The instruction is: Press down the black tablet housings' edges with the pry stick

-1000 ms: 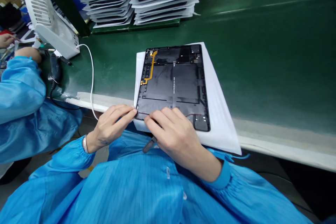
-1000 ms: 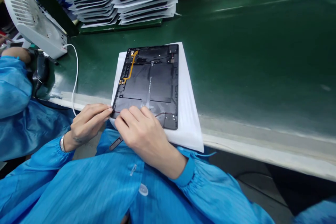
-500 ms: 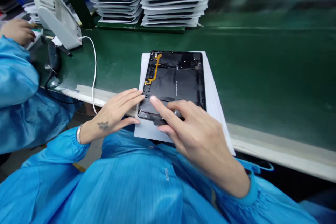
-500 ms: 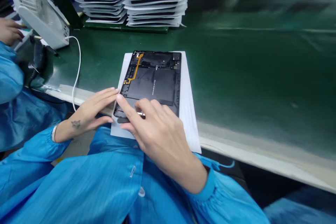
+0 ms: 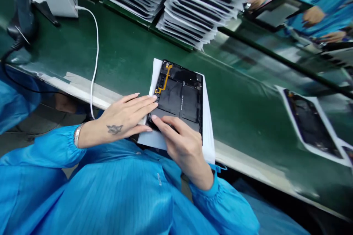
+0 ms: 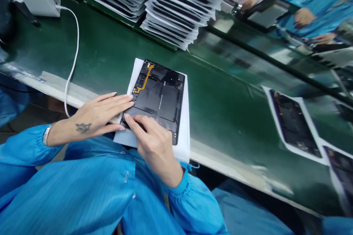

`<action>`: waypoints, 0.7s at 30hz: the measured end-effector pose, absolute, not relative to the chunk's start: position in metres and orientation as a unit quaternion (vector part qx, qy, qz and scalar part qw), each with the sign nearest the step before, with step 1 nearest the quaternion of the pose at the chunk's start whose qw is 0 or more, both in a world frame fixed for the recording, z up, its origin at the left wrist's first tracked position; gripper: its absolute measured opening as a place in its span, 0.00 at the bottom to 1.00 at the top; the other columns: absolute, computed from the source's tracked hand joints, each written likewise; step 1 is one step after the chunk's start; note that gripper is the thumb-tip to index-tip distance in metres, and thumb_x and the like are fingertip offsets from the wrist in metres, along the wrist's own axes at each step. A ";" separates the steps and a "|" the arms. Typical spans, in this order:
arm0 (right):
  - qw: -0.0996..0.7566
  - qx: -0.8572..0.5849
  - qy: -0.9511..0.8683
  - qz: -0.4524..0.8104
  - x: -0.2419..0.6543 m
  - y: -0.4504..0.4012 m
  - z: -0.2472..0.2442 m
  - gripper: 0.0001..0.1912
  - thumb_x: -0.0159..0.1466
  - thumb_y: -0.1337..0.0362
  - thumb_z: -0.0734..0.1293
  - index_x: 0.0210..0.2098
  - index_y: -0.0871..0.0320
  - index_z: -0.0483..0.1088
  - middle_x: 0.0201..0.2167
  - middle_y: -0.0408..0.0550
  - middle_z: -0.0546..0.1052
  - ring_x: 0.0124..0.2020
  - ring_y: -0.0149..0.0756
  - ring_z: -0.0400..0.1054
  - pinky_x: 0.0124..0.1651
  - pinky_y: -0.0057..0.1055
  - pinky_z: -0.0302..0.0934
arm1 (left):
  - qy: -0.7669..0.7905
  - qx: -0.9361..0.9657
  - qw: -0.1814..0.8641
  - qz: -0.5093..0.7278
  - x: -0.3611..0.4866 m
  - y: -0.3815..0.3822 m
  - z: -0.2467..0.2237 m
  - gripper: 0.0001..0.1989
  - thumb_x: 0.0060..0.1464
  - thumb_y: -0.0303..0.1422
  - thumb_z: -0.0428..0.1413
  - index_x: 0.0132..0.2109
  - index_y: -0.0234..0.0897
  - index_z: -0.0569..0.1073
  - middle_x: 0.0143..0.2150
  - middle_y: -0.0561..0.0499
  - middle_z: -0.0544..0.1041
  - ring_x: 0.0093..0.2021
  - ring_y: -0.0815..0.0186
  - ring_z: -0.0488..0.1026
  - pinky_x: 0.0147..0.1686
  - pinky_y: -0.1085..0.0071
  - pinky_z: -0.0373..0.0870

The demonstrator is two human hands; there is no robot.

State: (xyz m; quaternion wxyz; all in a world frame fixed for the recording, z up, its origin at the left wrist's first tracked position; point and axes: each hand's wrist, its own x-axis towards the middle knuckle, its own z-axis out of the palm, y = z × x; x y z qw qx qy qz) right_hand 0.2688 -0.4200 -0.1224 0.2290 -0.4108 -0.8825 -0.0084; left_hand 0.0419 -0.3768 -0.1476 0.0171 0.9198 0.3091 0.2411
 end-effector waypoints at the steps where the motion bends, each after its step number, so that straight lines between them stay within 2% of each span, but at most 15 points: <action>1: 0.221 -0.414 -0.883 -0.001 0.269 -0.420 -0.121 0.18 0.71 0.74 0.60 0.57 0.59 0.73 0.42 0.52 0.79 0.41 0.33 0.75 0.39 0.27 0.69 | 0.307 0.920 0.015 0.243 0.042 -0.376 -0.148 0.28 0.70 0.44 0.48 0.68 0.28 0.63 0.68 0.37 0.67 0.69 0.56 0.65 0.68 0.57 0.61; 6: 0.186 -0.414 -0.891 0.005 0.268 -0.417 -0.116 0.17 0.71 0.73 0.60 0.55 0.60 0.73 0.42 0.51 0.79 0.40 0.33 0.74 0.38 0.26 0.69 | 0.304 0.919 -0.002 0.250 0.044 -0.376 -0.150 0.28 0.71 0.44 0.47 0.66 0.26 0.64 0.68 0.37 0.68 0.68 0.55 0.66 0.66 0.57 0.63; 12: 0.135 -0.374 -0.915 -0.064 0.265 -0.417 -0.107 0.17 0.70 0.76 0.58 0.54 0.66 0.72 0.44 0.54 0.80 0.38 0.34 0.71 0.34 0.29 0.65 | 0.305 0.919 -0.002 0.250 0.045 -0.376 -0.148 0.27 0.71 0.43 0.47 0.65 0.25 0.66 0.67 0.37 0.68 0.67 0.55 0.67 0.66 0.57 0.64; 16: 0.099 -0.335 -0.928 -0.134 0.260 -0.414 -0.098 0.15 0.71 0.76 0.58 0.50 0.66 0.73 0.39 0.50 0.80 0.29 0.32 0.65 0.28 0.32 0.59 | 0.304 0.921 -0.001 0.241 0.044 -0.377 -0.146 0.27 0.71 0.43 0.47 0.66 0.26 0.66 0.67 0.37 0.68 0.67 0.54 0.67 0.66 0.57 0.64; 21: 0.040 -0.277 -0.946 -0.161 0.259 -0.407 -0.087 0.11 0.72 0.74 0.60 0.47 0.66 0.74 0.34 0.47 0.78 0.28 0.30 0.64 0.25 0.33 0.56 | 0.303 0.922 -0.007 0.242 0.044 -0.376 -0.145 0.26 0.72 0.42 0.45 0.66 0.26 0.66 0.67 0.38 0.69 0.67 0.56 0.67 0.65 0.57 0.65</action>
